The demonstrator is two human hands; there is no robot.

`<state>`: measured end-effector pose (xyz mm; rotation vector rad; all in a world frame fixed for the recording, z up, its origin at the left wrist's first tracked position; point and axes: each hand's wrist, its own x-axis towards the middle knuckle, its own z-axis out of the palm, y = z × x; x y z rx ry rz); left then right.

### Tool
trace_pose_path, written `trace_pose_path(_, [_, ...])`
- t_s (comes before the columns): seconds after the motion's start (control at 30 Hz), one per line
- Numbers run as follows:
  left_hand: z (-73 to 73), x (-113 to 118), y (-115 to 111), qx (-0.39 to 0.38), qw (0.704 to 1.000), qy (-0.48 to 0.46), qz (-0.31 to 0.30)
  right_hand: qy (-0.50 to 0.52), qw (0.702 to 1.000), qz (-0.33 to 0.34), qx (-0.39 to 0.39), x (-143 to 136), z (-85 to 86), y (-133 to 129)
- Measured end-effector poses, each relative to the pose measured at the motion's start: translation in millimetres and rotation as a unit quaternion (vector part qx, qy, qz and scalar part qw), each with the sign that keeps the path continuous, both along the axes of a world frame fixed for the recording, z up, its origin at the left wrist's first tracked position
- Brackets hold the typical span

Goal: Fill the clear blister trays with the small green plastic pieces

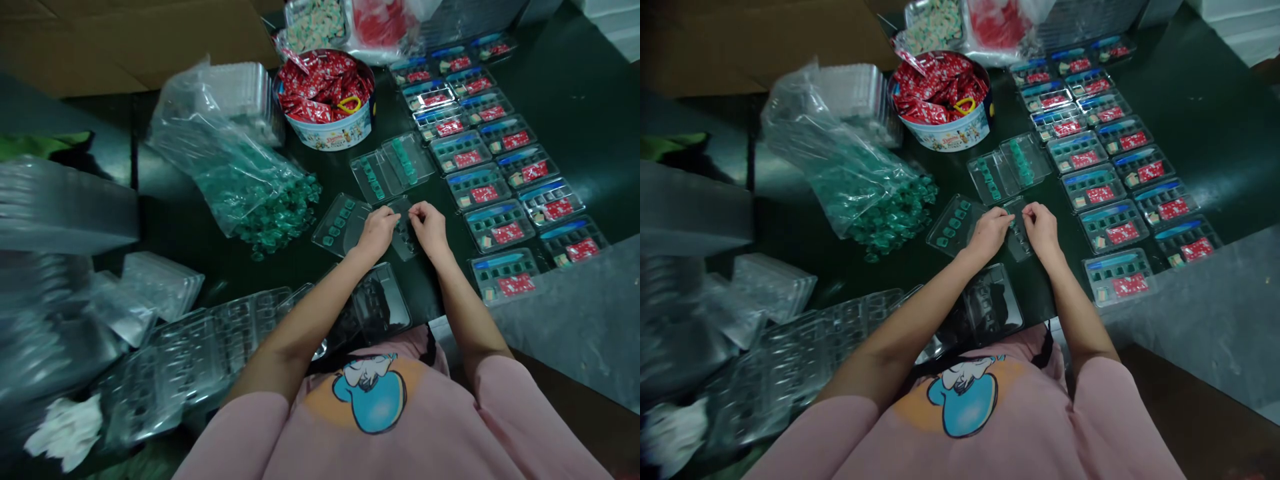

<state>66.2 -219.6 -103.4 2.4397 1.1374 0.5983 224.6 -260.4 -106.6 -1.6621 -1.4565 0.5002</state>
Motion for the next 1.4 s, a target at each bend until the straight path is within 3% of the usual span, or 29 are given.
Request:
trace_pose_path(0.27, [1.4,2,9,0.007,1.000,-0.001,-0.009,-0.047,0.998,-0.032,0.021,1,0.8,-2])
trace_pose_path(0.53, [-1.1,5,15,-0.006,1.000,0.003,0.001,-0.042,0.999,-0.003,-0.019,6,-5.2,-2])
trace_pose_path(0.87, [-5.8,7,9,-0.035,0.999,0.001,0.003,-0.054,0.998,-0.008,-0.011,7,-6.4,-2])
trace_pose_path(1.0, [1.8,5,1,-0.037,0.999,0.017,-0.007,-0.066,0.998,-0.007,-0.006,8,-8.1,-3])
trace_pose_path(1.1, [16.0,-15,-4,-0.006,1.000,-0.003,-0.006,-0.067,0.998,-0.011,-0.002,10,-11.2,-3])
trace_pose_path(1.17, [26.9,-41,-2,0.024,0.999,0.001,0.028,-0.067,0.998,-0.014,0.002,12,-12.7,-3])
trace_pose_path(1.27, [37.7,-95,10,0.043,0.988,0.082,0.121,-0.063,0.998,-0.017,0.002,15,-12.8,-3])
trace_pose_path(1.4, [34.8,-152,27,0.026,0.960,0.208,0.183,-0.057,0.998,-0.020,-0.002,13,-10.9,-2])
